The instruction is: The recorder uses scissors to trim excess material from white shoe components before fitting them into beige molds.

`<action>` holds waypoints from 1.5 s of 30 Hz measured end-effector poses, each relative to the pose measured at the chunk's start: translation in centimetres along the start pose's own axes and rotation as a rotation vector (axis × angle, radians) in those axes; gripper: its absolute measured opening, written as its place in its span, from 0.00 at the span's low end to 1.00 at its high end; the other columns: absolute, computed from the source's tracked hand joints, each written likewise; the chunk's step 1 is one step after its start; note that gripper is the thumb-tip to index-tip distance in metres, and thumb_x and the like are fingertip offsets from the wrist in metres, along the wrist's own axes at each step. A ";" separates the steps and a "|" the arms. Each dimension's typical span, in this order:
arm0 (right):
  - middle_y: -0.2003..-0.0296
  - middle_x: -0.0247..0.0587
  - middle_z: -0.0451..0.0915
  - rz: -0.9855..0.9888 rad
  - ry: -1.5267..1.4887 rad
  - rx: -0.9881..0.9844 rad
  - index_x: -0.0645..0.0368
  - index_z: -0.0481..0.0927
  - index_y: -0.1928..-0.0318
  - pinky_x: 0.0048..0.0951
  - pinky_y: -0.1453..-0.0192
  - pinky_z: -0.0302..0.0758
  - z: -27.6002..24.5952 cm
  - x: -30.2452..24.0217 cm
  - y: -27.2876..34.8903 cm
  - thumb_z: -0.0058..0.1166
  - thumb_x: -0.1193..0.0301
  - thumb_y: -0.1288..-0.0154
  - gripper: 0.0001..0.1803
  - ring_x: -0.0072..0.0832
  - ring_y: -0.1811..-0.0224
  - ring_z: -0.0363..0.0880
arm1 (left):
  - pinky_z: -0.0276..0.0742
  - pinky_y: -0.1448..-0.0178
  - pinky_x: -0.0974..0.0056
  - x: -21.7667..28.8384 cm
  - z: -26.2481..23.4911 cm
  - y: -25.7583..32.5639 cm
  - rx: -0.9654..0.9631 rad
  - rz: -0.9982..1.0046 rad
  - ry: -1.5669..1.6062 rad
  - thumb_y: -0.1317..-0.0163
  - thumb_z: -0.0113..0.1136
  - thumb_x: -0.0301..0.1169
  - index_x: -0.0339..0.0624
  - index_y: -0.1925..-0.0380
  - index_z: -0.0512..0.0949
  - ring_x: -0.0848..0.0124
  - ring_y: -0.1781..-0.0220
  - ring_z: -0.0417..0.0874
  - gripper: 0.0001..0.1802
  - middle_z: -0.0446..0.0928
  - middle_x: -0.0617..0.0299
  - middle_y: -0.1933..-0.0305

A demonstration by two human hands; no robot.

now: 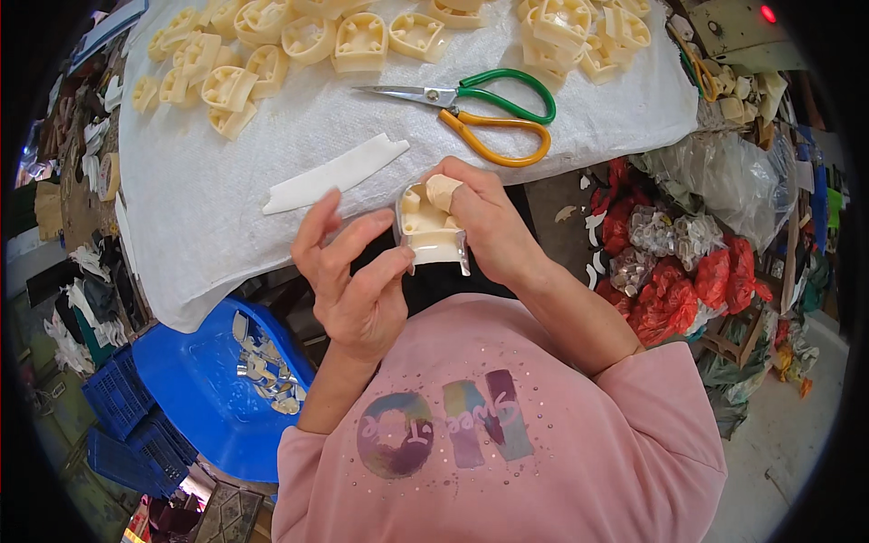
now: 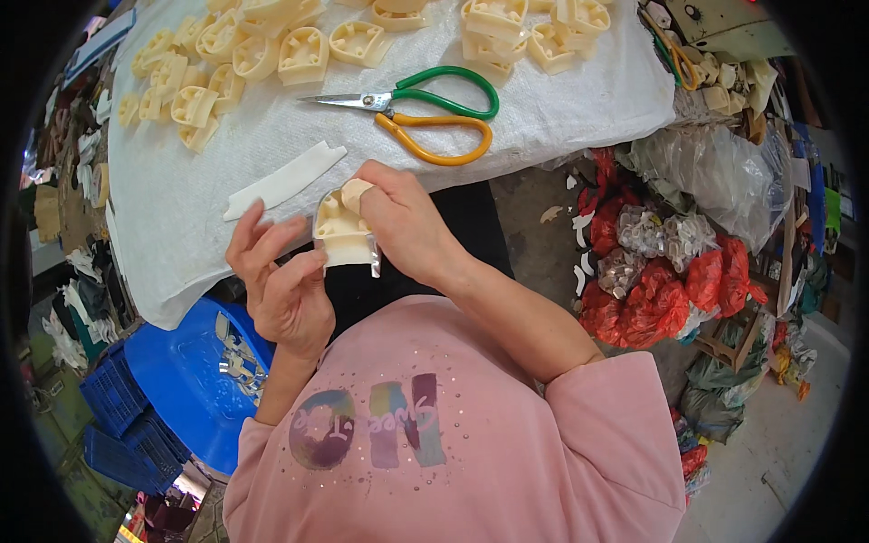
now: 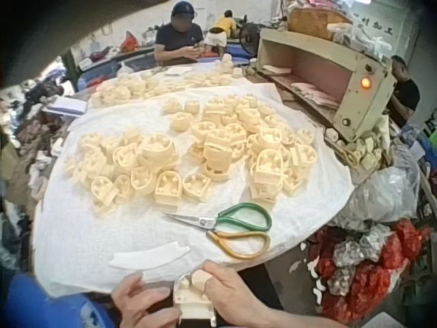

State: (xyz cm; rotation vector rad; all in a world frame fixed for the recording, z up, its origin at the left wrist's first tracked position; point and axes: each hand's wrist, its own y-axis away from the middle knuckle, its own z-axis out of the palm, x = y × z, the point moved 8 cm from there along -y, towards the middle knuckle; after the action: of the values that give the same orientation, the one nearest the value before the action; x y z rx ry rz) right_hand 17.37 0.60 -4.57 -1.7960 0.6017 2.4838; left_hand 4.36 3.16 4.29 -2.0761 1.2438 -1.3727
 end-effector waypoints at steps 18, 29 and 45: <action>0.72 0.31 0.75 0.174 -0.143 -0.088 0.59 0.74 0.67 0.20 0.71 0.68 0.4 2.5 -0.7 0.41 0.69 0.38 0.09 0.15 0.72 0.71 | 0.75 0.55 0.60 0.7 1.5 1.6 -0.132 0.080 0.076 0.46 0.64 0.23 0.39 0.68 0.77 0.54 0.53 0.78 0.07 0.76 0.52 0.54; 0.75 0.32 0.72 0.200 0.038 -0.291 0.59 0.72 0.72 0.22 0.72 0.66 0.8 -0.4 -0.6 0.41 0.69 0.40 0.09 0.16 0.74 0.69 | 0.74 0.46 0.54 -1.7 1.0 0.1 -0.253 -0.117 0.390 0.53 0.69 0.28 0.40 0.64 0.78 0.49 0.45 0.76 0.14 0.76 0.53 0.52; 0.66 0.47 0.78 -0.415 0.896 0.231 0.62 0.77 0.56 0.35 0.58 0.73 -5.2 -7.5 -1.2 0.52 0.71 0.41 0.14 0.43 0.62 0.76 | 0.72 0.43 0.61 -4.1 1.8 1.1 -0.268 -0.366 0.437 0.59 0.70 0.17 0.39 0.68 0.73 0.61 0.46 0.75 0.18 0.67 0.48 0.43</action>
State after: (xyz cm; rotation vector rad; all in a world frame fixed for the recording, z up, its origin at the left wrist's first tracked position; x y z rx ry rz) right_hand 24.90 1.64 0.61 -2.5354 0.4195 1.2242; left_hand 4.82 5.64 0.44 -2.3538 1.3132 -2.0050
